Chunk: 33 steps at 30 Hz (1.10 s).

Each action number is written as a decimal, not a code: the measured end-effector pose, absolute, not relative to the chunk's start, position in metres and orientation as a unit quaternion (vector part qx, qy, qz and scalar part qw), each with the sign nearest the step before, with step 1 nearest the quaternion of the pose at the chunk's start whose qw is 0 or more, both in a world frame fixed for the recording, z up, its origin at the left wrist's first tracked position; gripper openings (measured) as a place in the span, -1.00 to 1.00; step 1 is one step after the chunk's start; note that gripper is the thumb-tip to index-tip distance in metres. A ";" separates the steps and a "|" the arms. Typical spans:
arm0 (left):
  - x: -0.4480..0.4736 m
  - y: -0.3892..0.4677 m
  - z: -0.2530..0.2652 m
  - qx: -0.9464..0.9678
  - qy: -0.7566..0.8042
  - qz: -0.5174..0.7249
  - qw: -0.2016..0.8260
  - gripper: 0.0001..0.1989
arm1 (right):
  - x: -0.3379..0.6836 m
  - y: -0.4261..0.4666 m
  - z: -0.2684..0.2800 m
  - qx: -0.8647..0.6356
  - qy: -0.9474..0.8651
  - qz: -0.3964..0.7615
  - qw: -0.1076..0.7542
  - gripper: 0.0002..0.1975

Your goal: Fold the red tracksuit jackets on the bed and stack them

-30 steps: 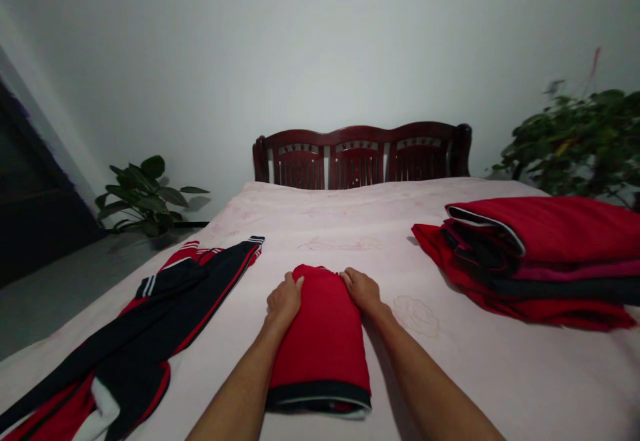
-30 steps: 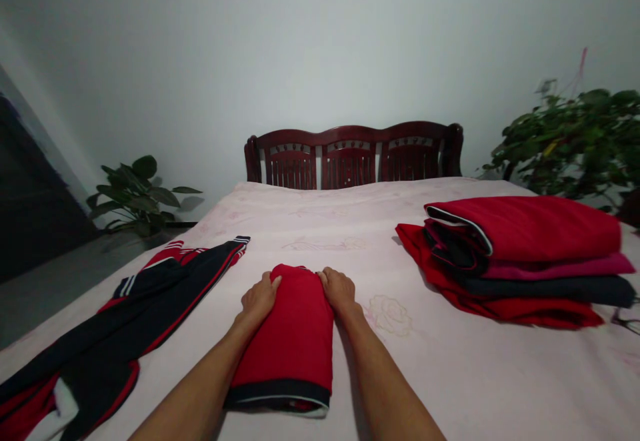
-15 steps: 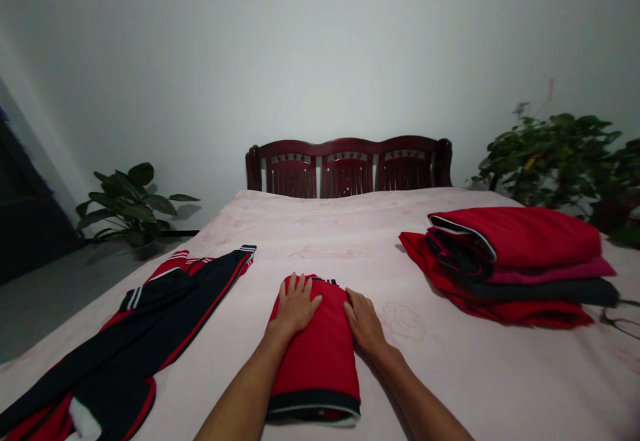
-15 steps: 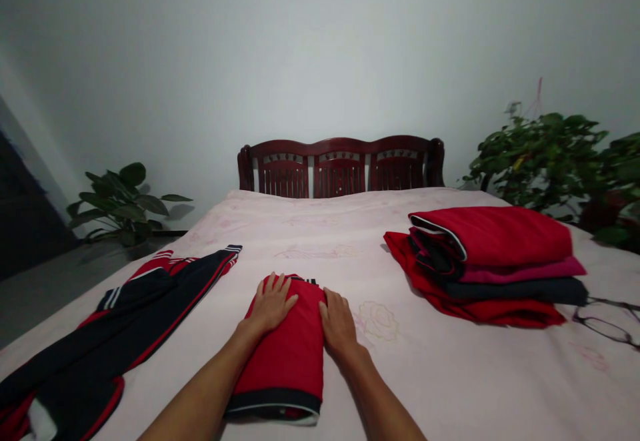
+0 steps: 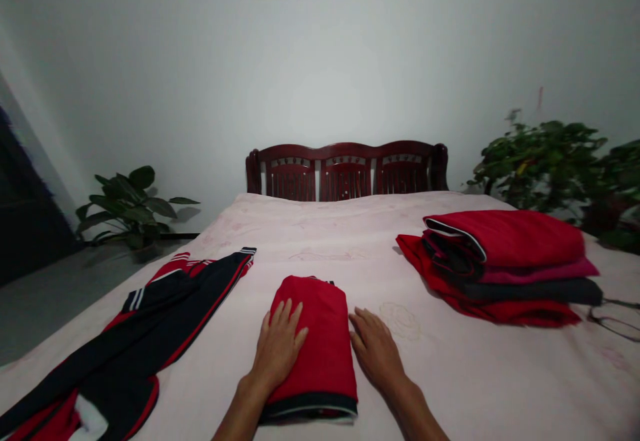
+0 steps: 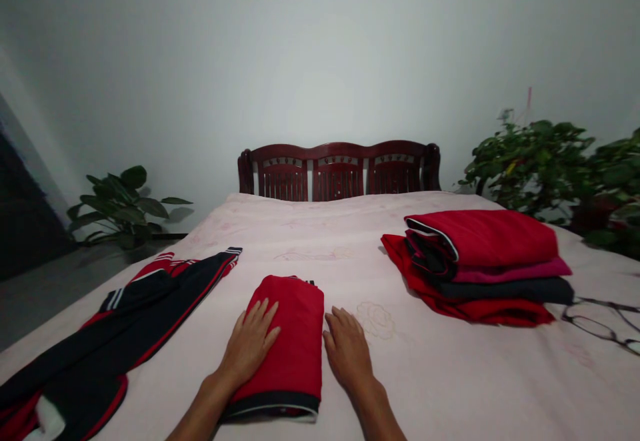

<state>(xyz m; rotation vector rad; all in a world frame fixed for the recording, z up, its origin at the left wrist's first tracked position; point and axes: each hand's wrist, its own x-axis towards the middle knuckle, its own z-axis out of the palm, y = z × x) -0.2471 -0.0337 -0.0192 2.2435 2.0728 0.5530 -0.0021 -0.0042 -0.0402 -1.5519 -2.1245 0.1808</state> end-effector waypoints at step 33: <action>-0.292 -0.043 -0.047 0.635 0.623 0.408 0.206 -0.52 | 0.004 -0.002 -0.043 -0.554 -0.791 0.063 0.251 -0.58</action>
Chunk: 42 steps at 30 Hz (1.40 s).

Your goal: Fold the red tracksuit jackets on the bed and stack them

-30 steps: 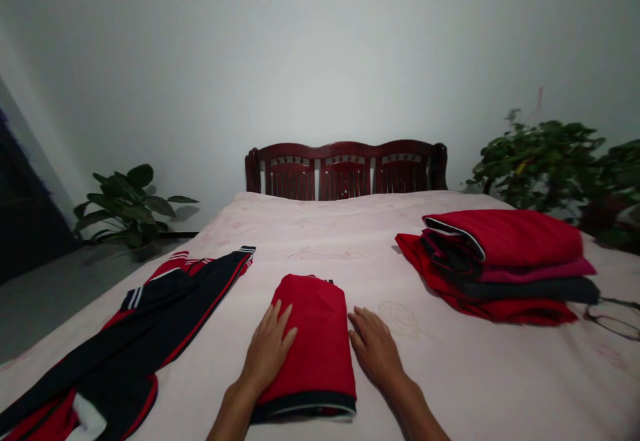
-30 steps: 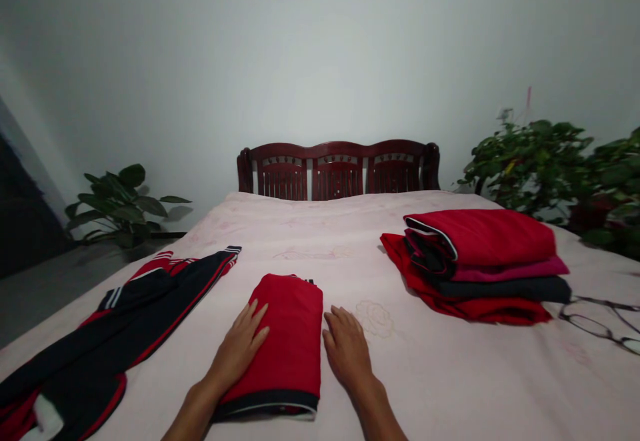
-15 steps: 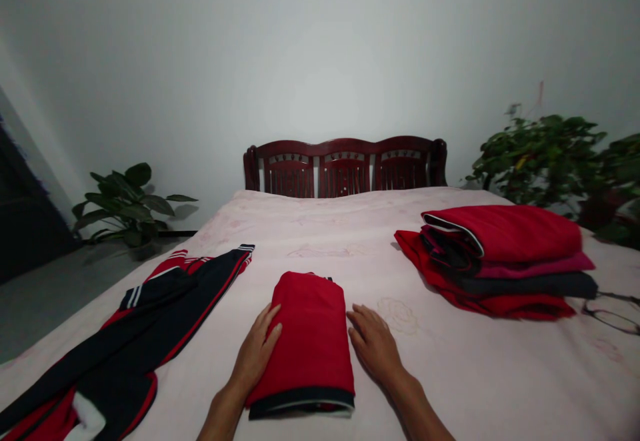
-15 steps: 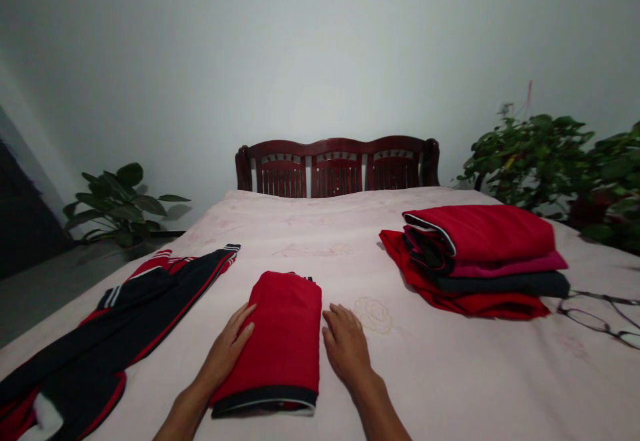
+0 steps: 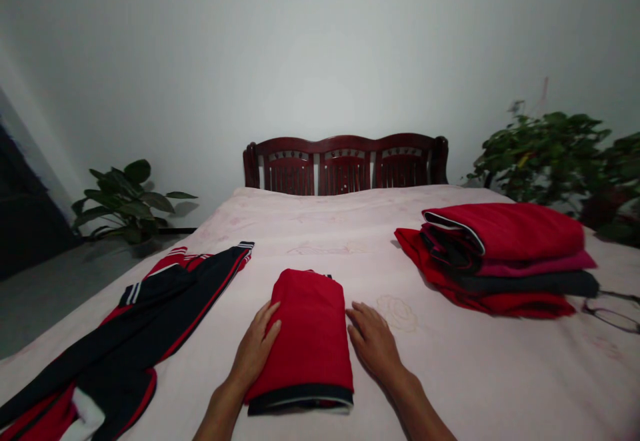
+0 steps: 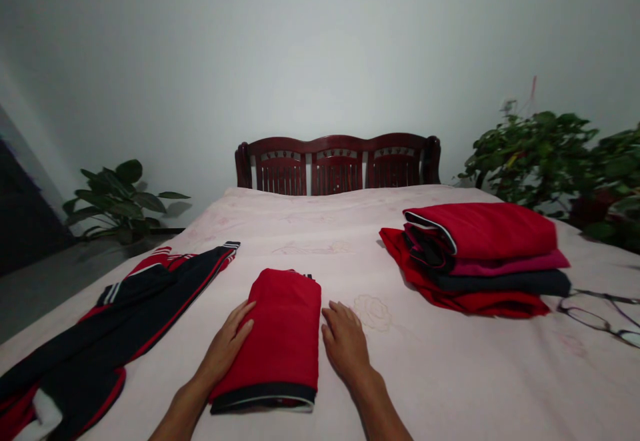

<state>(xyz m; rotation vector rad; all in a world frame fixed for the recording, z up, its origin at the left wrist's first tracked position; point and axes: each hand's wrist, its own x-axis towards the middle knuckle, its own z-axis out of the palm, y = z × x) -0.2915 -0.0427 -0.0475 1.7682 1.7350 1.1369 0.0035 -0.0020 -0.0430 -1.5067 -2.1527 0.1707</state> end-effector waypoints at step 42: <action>-0.290 -0.043 -0.046 0.635 0.615 0.419 0.206 -0.55 | 0.004 -0.002 -0.043 -0.553 -0.791 0.065 0.254 -0.59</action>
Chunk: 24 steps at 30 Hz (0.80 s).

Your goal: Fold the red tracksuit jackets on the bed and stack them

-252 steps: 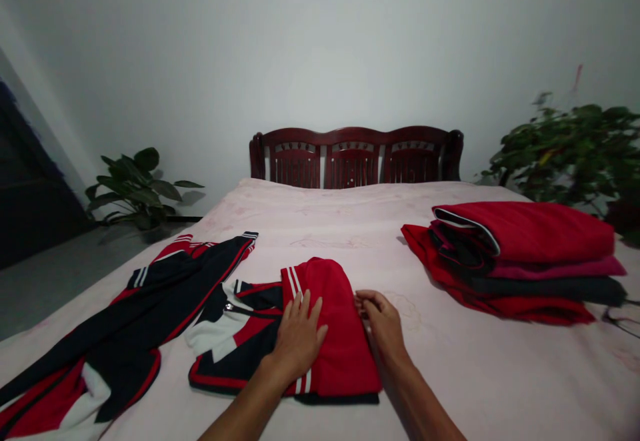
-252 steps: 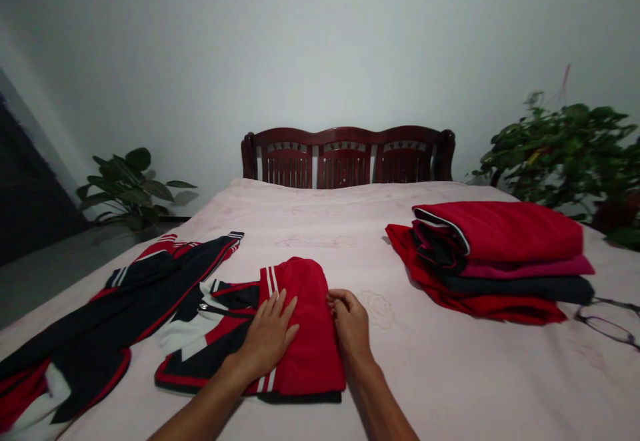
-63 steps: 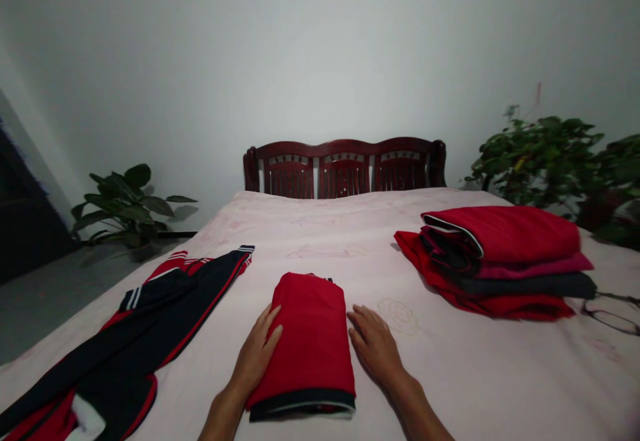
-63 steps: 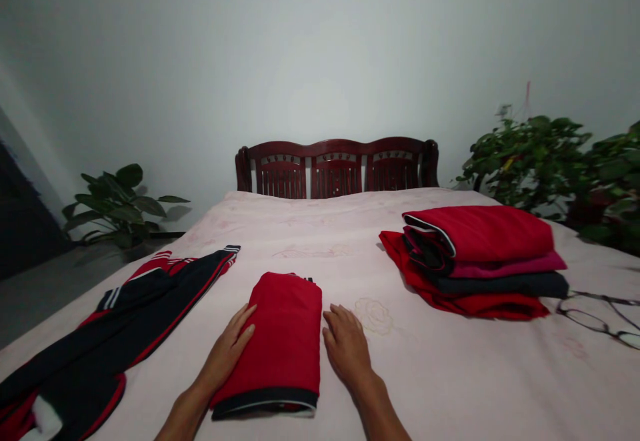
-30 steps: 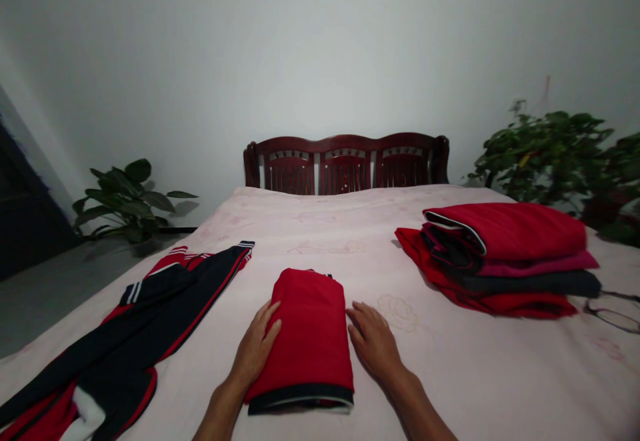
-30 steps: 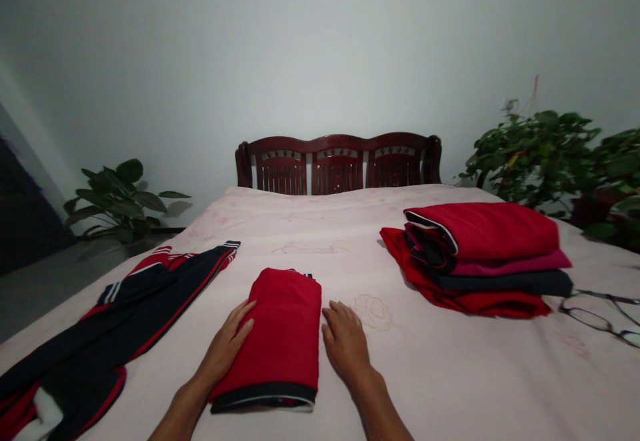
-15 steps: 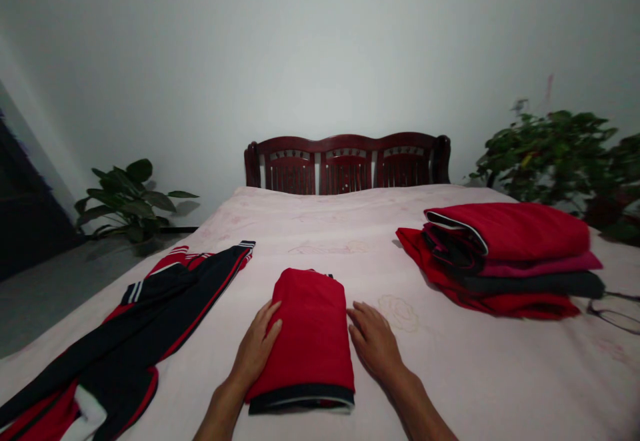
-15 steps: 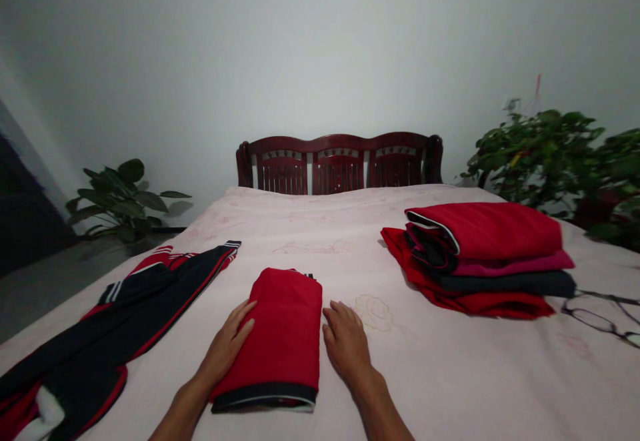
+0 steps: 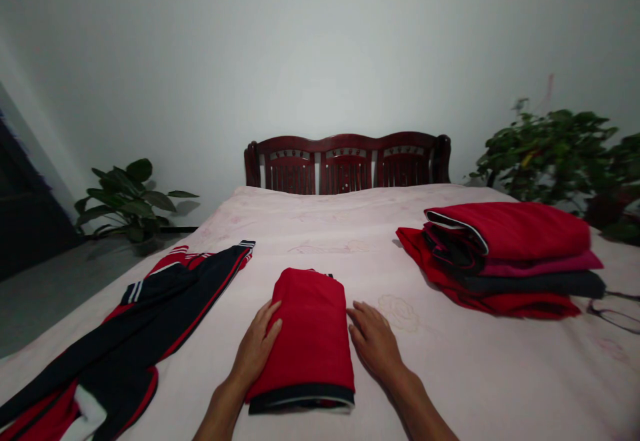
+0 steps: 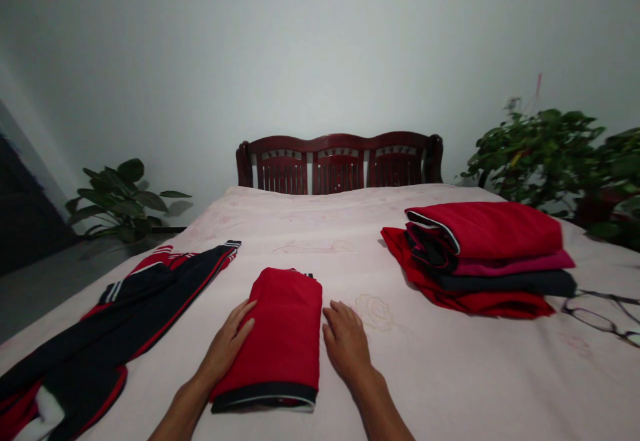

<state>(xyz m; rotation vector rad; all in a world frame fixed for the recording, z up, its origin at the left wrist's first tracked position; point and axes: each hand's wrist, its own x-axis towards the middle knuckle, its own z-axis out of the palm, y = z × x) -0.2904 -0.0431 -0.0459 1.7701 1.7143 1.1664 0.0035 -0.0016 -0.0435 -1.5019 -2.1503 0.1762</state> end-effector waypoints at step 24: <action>-0.291 -0.043 -0.046 0.637 0.616 0.421 0.196 -0.56 | 0.003 -0.002 -0.042 -0.552 -0.790 0.064 0.259 -0.59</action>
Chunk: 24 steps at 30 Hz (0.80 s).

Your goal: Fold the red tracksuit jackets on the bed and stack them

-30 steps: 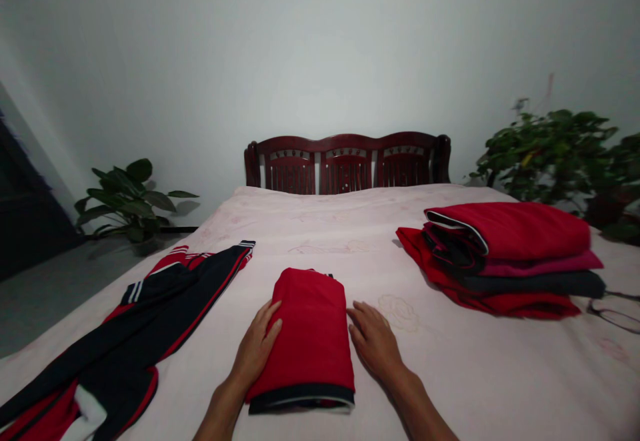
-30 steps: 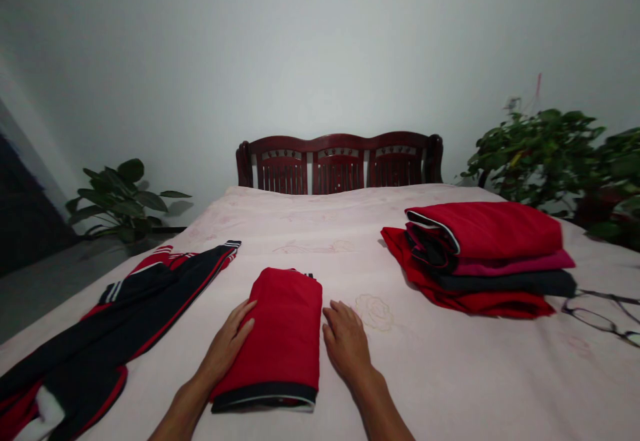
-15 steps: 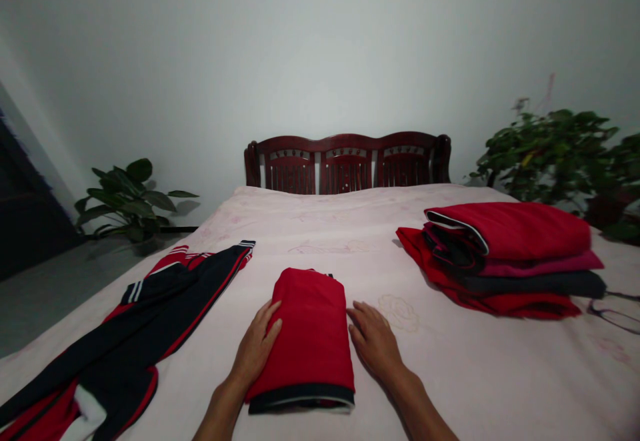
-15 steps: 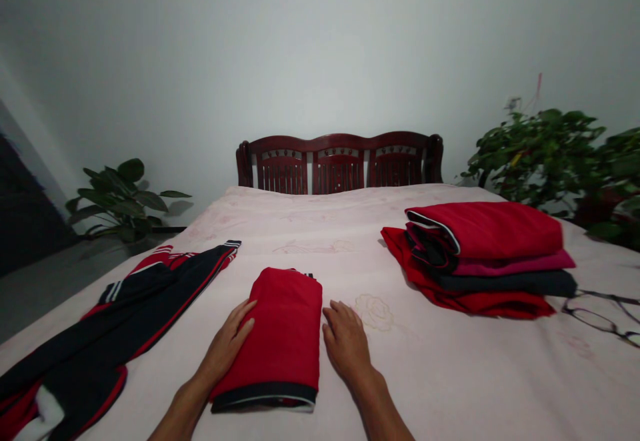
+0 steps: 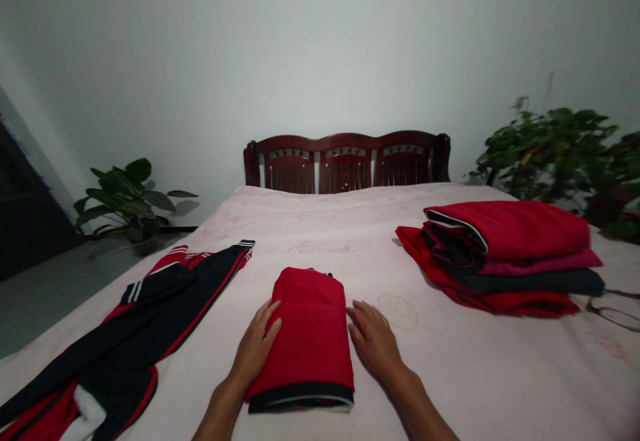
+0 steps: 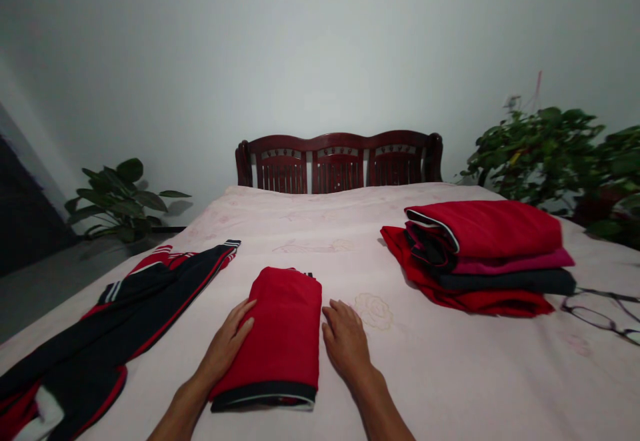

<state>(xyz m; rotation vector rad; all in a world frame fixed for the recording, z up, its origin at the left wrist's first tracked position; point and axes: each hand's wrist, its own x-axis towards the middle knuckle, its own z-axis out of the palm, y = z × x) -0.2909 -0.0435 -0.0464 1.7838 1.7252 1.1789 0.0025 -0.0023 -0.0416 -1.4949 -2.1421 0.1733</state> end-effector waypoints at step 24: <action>-0.290 -0.044 -0.044 0.630 0.619 0.425 0.199 -0.56 | 0.003 -0.002 -0.044 -0.549 -0.790 0.062 0.265 -0.59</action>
